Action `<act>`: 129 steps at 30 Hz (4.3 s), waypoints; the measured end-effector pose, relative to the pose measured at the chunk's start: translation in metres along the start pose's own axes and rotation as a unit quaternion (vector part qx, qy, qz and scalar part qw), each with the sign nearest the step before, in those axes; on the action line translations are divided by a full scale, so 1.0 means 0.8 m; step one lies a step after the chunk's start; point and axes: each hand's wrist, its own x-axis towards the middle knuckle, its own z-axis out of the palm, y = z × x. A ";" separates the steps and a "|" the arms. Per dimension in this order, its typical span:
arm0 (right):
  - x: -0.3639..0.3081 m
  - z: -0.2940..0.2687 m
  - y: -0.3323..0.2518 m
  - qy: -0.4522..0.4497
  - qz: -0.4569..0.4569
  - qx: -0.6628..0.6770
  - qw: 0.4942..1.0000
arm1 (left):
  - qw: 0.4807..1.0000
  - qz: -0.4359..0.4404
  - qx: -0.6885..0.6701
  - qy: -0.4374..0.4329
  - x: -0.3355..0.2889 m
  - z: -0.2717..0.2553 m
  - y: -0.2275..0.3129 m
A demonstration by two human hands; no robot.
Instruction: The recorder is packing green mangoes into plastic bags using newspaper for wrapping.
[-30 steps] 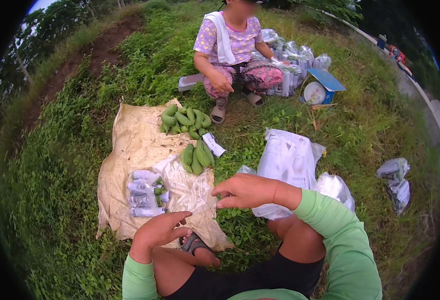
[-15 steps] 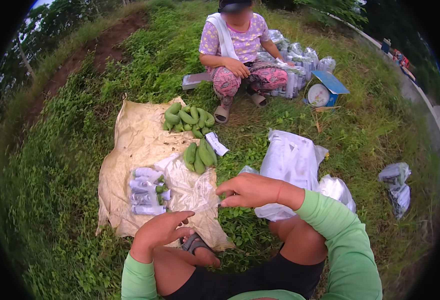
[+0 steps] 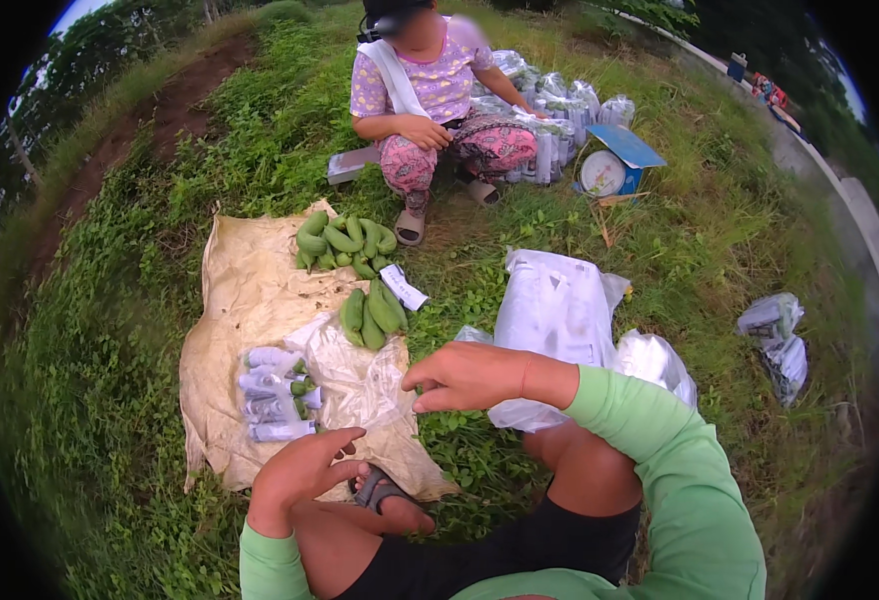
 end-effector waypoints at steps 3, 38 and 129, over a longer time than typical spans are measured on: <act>0.000 0.000 0.000 -0.006 0.006 0.005 1.000 | 1.000 -0.004 0.003 0.001 0.000 0.002 -0.002; 0.020 0.032 0.034 0.068 -0.062 -0.009 0.996 | 0.989 -0.088 -0.118 0.019 0.019 -0.003 -0.043; 0.044 0.113 0.244 -0.189 0.204 -0.268 0.922 | 0.941 -0.235 -0.060 0.235 -0.018 -0.066 -0.236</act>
